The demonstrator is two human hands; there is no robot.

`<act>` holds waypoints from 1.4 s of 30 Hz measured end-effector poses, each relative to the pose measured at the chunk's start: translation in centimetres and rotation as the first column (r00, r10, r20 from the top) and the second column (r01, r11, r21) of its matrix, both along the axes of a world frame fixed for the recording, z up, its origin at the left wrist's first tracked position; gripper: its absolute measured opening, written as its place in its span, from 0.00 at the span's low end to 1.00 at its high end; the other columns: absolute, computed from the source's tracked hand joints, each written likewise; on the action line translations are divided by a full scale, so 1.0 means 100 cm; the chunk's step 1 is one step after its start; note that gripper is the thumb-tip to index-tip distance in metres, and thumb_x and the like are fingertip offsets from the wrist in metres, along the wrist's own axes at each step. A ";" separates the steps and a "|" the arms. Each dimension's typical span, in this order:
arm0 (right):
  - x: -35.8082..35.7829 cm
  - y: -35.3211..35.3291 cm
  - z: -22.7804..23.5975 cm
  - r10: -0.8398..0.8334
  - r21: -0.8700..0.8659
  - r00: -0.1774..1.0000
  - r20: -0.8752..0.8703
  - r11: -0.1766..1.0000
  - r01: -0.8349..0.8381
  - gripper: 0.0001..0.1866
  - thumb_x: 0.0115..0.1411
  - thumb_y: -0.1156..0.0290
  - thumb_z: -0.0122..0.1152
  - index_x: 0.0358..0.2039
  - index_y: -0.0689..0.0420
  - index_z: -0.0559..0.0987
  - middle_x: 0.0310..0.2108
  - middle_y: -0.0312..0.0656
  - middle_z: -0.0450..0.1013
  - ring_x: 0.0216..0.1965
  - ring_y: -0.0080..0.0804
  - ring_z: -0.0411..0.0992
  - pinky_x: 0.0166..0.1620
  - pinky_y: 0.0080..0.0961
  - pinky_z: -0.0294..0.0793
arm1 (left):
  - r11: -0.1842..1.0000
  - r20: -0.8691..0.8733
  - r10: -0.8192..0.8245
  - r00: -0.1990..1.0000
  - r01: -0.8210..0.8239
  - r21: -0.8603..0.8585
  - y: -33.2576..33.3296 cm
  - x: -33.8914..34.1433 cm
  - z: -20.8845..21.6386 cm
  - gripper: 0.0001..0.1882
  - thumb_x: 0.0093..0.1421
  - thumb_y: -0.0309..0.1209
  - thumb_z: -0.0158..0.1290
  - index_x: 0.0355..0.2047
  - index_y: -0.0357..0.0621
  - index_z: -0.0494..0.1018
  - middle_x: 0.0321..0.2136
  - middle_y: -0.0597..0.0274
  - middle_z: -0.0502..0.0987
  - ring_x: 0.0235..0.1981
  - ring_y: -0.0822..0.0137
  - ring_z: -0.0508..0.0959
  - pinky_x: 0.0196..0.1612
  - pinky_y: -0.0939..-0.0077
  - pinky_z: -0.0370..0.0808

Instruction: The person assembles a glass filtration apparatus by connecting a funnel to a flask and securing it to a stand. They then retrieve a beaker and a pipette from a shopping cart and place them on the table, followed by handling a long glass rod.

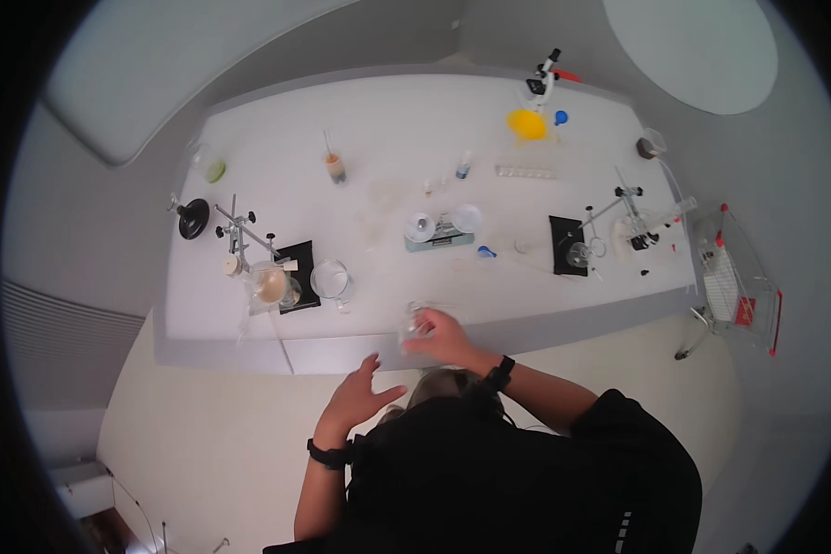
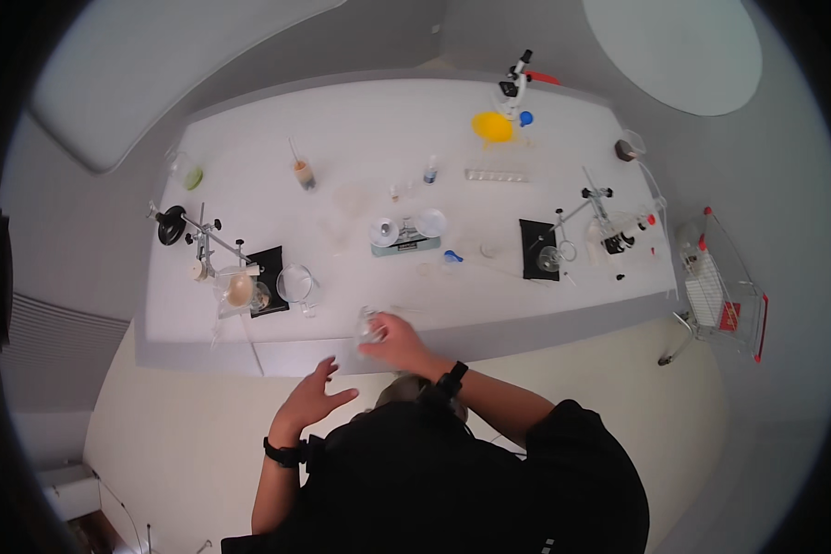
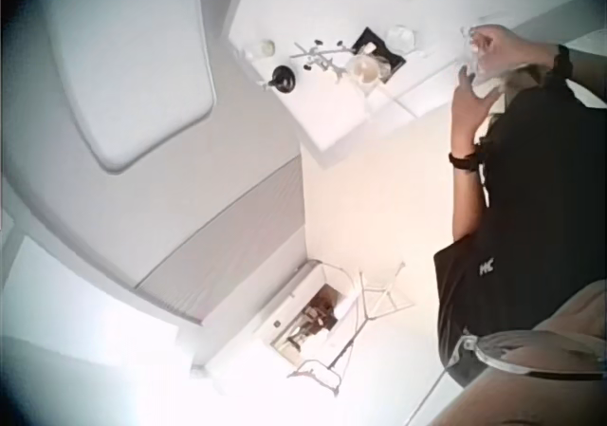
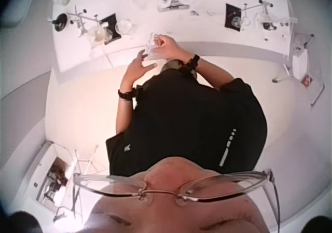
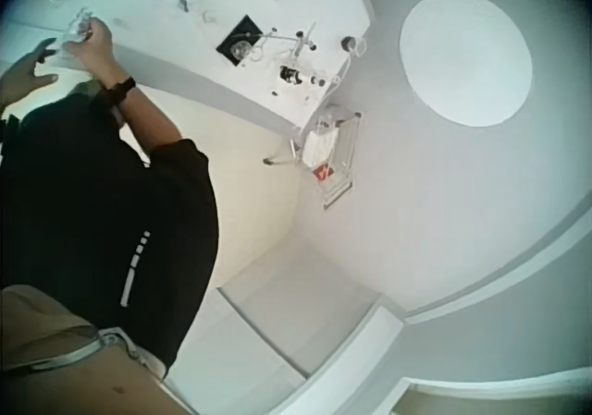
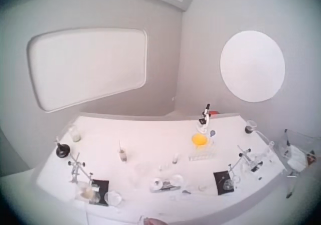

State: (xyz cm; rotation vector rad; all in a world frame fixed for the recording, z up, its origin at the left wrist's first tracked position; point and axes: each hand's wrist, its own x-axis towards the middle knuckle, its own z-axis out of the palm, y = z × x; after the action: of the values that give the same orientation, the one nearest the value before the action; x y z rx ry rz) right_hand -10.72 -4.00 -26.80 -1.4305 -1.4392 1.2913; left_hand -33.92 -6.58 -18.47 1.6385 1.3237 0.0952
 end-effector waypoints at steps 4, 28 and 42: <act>0.095 -0.007 -0.092 -0.385 -0.014 0.848 0.364 0.908 0.418 0.29 0.44 0.63 0.73 0.46 0.60 0.73 0.35 0.43 0.72 0.36 0.38 0.71 0.42 0.31 0.73 | 0.996 -0.071 -0.083 0.994 0.085 0.029 -0.064 -0.081 -0.067 0.21 0.64 0.40 0.46 0.47 0.36 0.74 0.49 0.42 0.74 0.54 0.46 0.71 0.57 0.59 0.67; 0.132 -0.131 -0.202 -0.465 0.289 0.487 0.739 0.873 0.393 0.30 0.50 0.71 0.62 0.53 0.65 0.67 0.53 0.60 0.62 0.55 0.58 0.61 0.58 0.43 0.64 | 0.803 -0.402 0.401 0.823 -0.527 -0.278 -0.443 -0.284 -0.264 0.19 0.52 0.46 0.52 0.24 0.42 0.80 0.27 0.44 0.78 0.33 0.45 0.79 0.36 0.57 0.75; 0.239 -0.257 -0.187 -0.407 0.065 0.573 0.711 0.850 0.522 0.11 0.54 0.66 0.57 0.36 0.57 0.78 0.36 0.49 0.74 0.40 0.49 0.71 0.44 0.43 0.72 | 0.799 -0.136 0.449 0.883 -0.465 -0.381 -0.197 -0.208 -0.320 0.13 0.54 0.30 0.50 0.35 0.32 0.76 0.28 0.57 0.79 0.29 0.67 0.78 0.34 0.72 0.75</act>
State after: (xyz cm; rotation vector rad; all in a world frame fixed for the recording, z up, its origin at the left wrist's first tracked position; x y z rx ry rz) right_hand 13.18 -29.65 -45.46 -2.3946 -1.2501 0.5037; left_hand -54.75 -26.32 -50.46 0.9512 1.6270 0.0718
